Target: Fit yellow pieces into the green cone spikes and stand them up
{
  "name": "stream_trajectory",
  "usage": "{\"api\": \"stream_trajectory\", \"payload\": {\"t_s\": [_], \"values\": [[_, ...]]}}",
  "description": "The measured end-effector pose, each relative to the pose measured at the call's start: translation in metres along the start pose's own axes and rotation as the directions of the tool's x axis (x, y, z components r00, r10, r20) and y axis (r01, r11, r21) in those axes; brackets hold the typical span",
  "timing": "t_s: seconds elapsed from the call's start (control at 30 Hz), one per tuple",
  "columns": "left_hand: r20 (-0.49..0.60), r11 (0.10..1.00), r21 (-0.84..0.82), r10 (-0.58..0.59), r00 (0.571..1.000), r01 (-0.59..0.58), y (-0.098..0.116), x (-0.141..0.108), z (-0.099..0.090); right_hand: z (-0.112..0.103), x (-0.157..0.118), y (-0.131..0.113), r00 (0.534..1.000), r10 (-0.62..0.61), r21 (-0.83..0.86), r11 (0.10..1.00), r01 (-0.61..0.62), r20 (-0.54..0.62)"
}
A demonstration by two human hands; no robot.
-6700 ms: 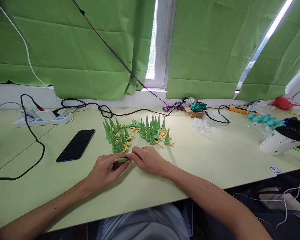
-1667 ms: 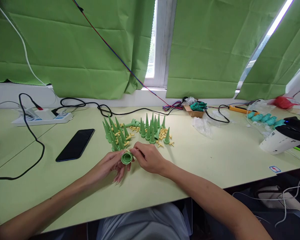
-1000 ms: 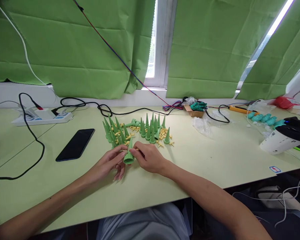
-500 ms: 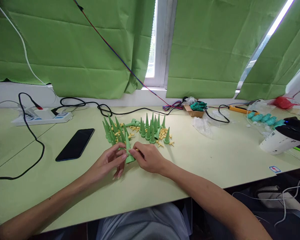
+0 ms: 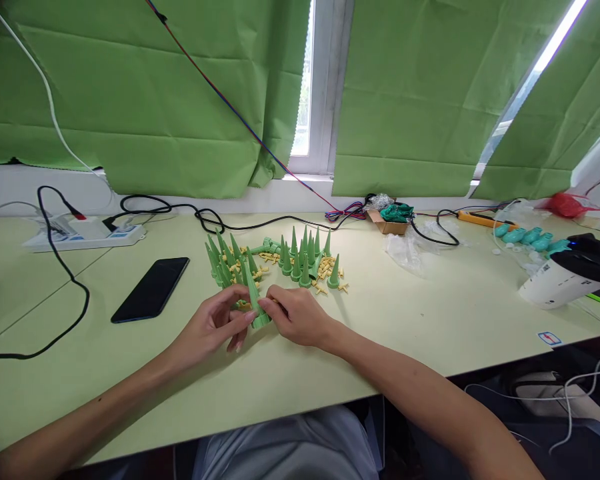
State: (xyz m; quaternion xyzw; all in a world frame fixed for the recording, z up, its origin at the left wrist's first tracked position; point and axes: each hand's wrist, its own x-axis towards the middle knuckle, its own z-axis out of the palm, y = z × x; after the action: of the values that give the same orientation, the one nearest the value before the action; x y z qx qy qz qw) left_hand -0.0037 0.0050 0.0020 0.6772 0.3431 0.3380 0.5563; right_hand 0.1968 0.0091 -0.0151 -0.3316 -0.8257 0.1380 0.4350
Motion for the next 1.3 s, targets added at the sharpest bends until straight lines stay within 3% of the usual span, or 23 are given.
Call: {"api": "stream_trajectory", "payload": {"t_s": [0.57, 0.73, 1.0, 1.3], "values": [[-0.141, 0.963, 0.265, 0.089, 0.986, -0.049, 0.001, -0.006, 0.007, -0.001, 0.0, -0.003, 0.996, 0.027, -0.039, 0.999, -0.024, 0.081], [-0.164, 0.931, 0.351, 0.164, 0.973, -0.097, 0.001, -0.008, 0.009, 0.0, -0.001, -0.001, 0.995, 0.041, -0.033, 0.999, -0.038, 0.09], [-0.129, 0.816, 0.548, 0.301, 0.945, -0.185, 0.0, -0.011, 0.009, -0.001, 0.0, -0.002, 0.991, 0.061, -0.032, 0.998, -0.058, 0.12], [-0.148, 0.794, 0.581, 0.319, 0.936, -0.179, -0.002, -0.012, 0.008, 0.0, 0.001, -0.002, 0.993, 0.078, 0.006, 0.997, -0.079, 0.086]]}}
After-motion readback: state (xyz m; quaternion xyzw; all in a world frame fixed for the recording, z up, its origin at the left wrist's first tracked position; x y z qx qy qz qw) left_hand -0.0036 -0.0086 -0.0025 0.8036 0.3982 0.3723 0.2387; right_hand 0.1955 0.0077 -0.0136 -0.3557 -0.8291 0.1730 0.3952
